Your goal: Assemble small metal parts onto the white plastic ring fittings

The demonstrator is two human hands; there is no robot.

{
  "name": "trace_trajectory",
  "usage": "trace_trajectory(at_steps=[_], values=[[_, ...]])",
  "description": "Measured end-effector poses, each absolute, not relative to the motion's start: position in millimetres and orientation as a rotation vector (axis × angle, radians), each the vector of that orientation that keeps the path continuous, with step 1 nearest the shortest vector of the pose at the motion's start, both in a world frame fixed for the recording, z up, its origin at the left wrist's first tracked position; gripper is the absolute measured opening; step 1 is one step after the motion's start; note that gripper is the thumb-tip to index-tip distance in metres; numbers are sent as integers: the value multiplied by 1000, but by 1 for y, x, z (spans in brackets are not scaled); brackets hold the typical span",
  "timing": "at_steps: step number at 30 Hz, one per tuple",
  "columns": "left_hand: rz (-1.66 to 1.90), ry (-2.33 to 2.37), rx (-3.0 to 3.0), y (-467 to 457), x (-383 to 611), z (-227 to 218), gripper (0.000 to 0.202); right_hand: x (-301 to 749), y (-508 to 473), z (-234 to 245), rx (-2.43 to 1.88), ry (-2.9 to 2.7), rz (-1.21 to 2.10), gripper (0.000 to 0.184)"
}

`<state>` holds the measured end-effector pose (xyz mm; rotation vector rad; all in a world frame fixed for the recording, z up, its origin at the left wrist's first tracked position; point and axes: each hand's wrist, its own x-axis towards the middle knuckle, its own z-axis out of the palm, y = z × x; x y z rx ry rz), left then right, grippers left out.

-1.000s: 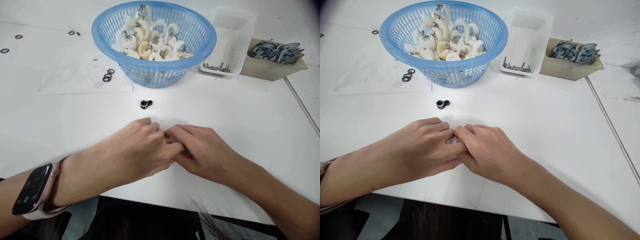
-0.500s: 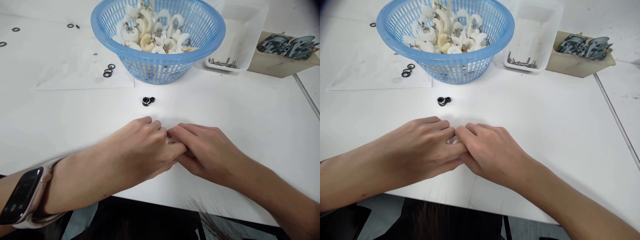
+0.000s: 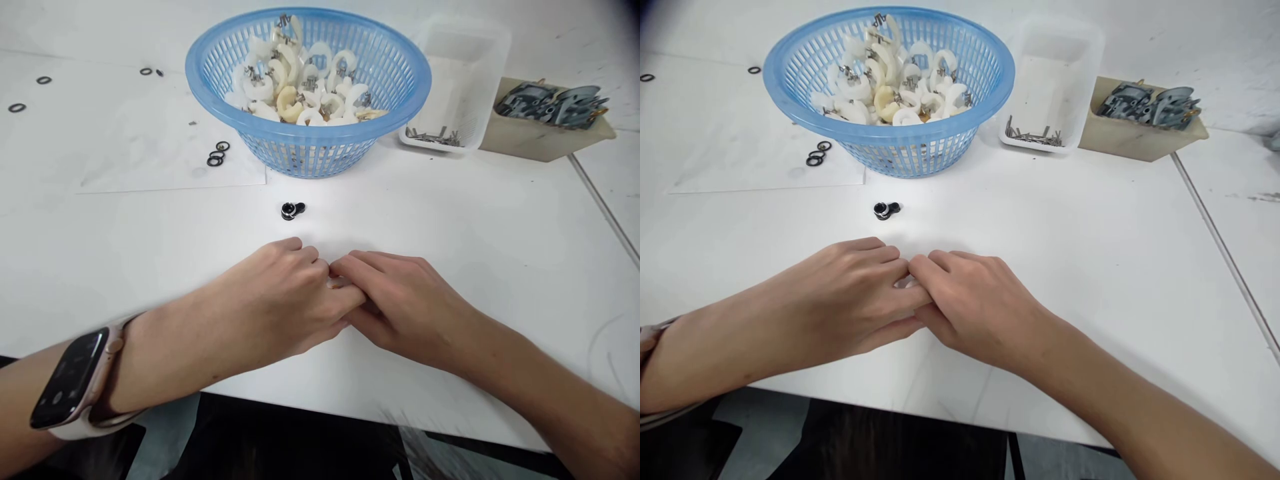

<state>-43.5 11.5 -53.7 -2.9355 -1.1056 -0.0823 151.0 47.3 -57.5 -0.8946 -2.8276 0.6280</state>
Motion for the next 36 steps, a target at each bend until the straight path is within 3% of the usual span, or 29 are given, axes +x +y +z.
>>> trace_trajectory(at_steps=[13,23,29,36], values=[[-85,-1072,-2925,12,-41,-46,12,151,47,-57,-908,-2826,688,3],[-101,-1104,-3003,13,-37,-39,12,151,45,-55,-865,-2757,724,7],[-347,-948,-2926,17,-35,-50,10,152,45,-61,-825,-2721,699,17],[-507,-862,-2833,15,-37,-56,11,154,44,-62,-779,-2707,698,14]])
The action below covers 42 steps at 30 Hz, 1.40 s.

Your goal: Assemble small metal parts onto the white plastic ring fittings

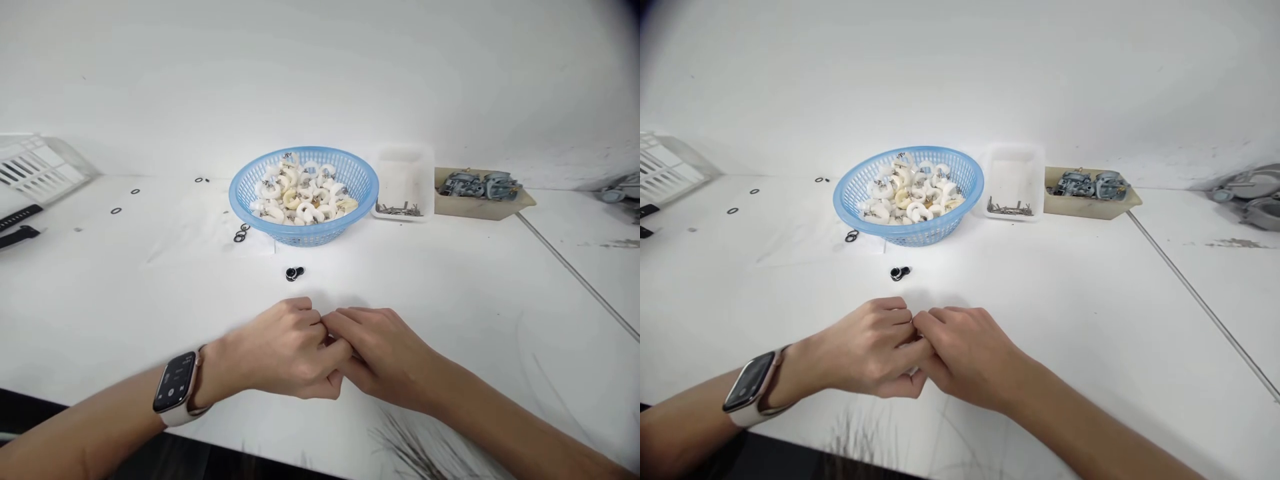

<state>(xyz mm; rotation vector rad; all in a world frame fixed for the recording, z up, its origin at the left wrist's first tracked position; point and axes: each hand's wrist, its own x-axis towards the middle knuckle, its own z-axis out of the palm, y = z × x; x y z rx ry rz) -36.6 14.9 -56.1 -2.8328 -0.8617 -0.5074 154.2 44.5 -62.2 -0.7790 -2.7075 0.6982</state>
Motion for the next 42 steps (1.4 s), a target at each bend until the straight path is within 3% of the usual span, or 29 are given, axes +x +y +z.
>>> trace_trajectory(at_steps=[15,27,42], values=[[-606,-878,-2875,6,-41,-56,12,154,45,-62,-532,-2712,686,10],[-473,-726,-2785,9,-36,-40,16,154,46,-63,-514,-2583,636,13],[-664,-814,-2868,9,-39,-52,14,153,45,-61,-562,-2664,653,8]])
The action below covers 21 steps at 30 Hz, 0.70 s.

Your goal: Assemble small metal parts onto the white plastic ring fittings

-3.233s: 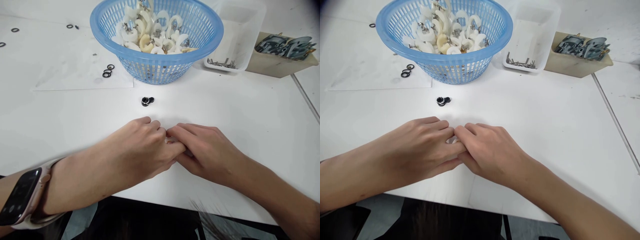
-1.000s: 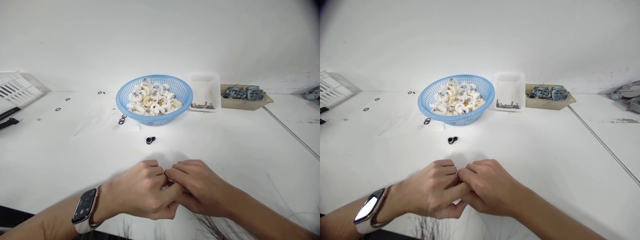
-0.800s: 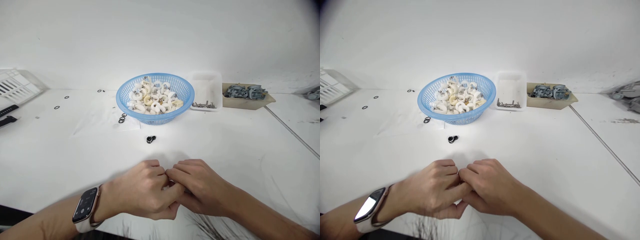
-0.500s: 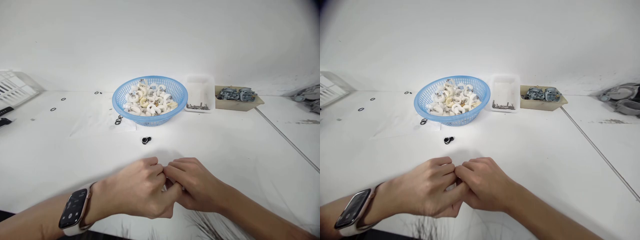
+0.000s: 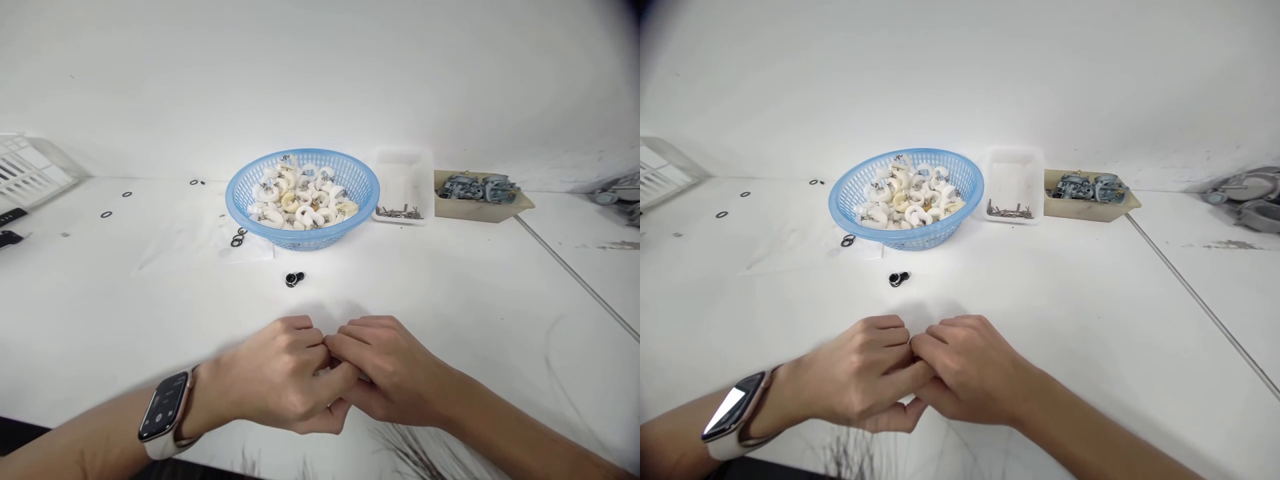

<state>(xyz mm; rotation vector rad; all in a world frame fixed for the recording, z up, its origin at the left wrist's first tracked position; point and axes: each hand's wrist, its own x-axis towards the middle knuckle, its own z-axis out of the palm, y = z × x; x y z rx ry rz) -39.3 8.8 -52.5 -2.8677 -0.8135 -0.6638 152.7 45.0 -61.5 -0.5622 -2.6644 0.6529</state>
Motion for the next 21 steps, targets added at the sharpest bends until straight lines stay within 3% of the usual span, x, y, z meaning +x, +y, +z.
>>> trace_trajectory(at_steps=[21], values=[[-633,-819,-2890,8,-42,-52,16,153,46,-63,-534,-2672,590,17]])
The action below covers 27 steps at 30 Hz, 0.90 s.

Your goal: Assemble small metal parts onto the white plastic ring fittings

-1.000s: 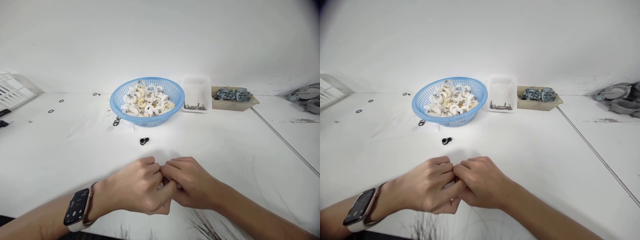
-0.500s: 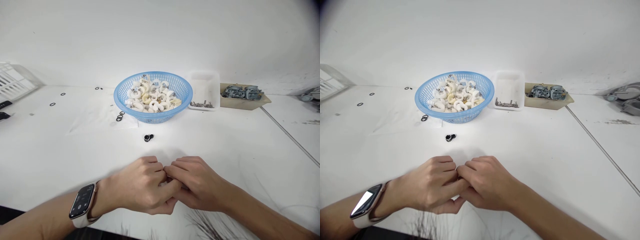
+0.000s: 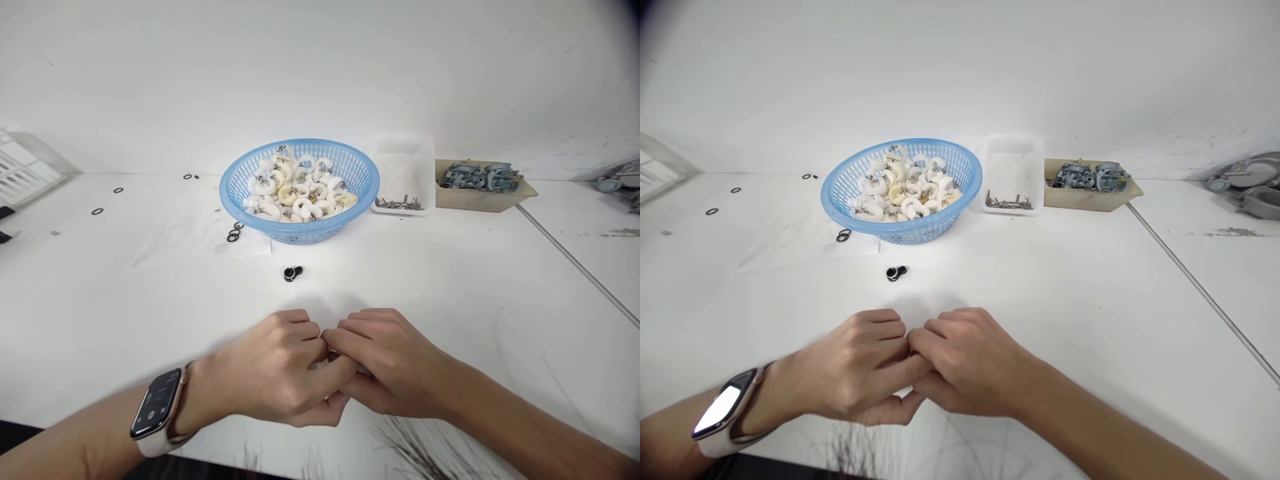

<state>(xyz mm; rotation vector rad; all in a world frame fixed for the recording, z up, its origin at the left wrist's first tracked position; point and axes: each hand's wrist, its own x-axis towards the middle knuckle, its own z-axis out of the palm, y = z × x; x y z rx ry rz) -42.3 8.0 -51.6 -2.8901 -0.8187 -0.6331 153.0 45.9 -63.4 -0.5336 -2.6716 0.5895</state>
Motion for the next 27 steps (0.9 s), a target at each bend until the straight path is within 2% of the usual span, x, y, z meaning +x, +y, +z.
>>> trace_trajectory(at_steps=[27], values=[[-601,-801,-2928,8,-46,-53,15,154,45,-62,-548,-2713,560,15]])
